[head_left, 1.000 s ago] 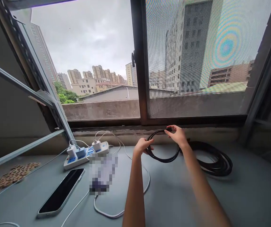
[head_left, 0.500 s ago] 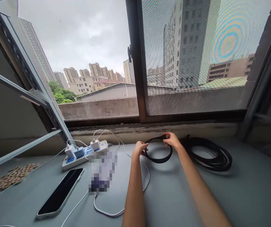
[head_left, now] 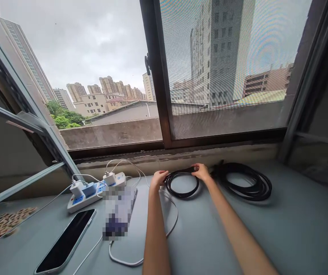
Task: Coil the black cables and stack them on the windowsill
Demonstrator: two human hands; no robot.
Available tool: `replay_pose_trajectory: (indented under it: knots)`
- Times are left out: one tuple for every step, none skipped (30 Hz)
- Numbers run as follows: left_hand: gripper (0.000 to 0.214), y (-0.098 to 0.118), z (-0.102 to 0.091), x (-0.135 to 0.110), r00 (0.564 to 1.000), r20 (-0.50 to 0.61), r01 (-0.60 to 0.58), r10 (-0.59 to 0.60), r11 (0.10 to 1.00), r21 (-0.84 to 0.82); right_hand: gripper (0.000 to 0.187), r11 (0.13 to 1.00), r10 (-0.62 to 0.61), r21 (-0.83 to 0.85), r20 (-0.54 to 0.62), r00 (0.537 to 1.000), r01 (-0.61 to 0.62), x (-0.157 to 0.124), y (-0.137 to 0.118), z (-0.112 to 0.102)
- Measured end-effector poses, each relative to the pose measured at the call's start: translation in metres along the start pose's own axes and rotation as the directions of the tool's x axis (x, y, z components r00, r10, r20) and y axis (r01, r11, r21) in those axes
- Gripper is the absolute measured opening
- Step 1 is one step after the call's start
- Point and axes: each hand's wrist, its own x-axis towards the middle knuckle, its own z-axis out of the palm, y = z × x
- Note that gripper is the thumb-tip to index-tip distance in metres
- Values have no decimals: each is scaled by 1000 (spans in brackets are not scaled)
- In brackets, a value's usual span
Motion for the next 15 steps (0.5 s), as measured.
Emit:
replay_pose_trajectory:
  knots:
    - [33,2,-5,-1,1000,-14,-7,7,1000,1,31,1000,4,1,-4,1000,-4,0,-1,0]
    - [35,4,-10,-3,999,-29,-14,14,1000,1,31,1000,8,4,-7,1000,-8,0,-2,-1]
    - [39,6,-15,-4,999,-38,-23,23,1000,-2,31,1000,11,8,-9,1000,-11,0,-4,-4]
    - [42,8,-20,-6,998,-43,-35,34,999,-10,30,1000,13,12,-9,1000,-13,0,-6,-8]
    - [46,10,-24,-7,998,-39,-48,47,999,-20,30,1000,14,18,-10,1000,-14,-1,-8,-14]
    - [49,13,-27,-9,998,-30,-62,61,998,-32,30,1000,15,24,-11,1000,-15,-1,-11,-22]
    - [51,15,-29,-11,997,-19,-75,75,996,-45,30,999,16,30,-13,1000,-16,-2,-13,-31]
    - [53,16,-31,-12,996,-6,-88,87,994,-57,31,999,19,38,-16,1000,-18,-4,-14,-42]
    - [53,18,-31,-14,995,3,-98,98,993,-69,31,999,26,44,-19,999,-25,-6,-14,-54]
    - [53,19,-31,-16,994,9,-106,107,991,-79,32,998,38,47,-19,999,-38,-9,-14,-66]
    - [54,19,-30,-17,993,9,-113,114,990,-87,32,997,64,42,-18,998,-64,-12,-12,-77]
    - [54,19,-29,-18,993,7,-118,119,989,-94,31,994,102,29,-15,995,-102,-16,-8,-88]
    - [54,20,-28,-19,993,3,-120,121,988,-98,31,989,151,10,-10,989,-151,-19,-4,-98]
    - [54,20,-26,-20,993,-1,-121,122,987,-102,31,978,207,-14,-5,978,-207,-22,1,-106]
    - [54,20,-24,-20,993,-2,-121,122,987,-104,30,963,266,-38,-1,964,-265,-24,7,-112]
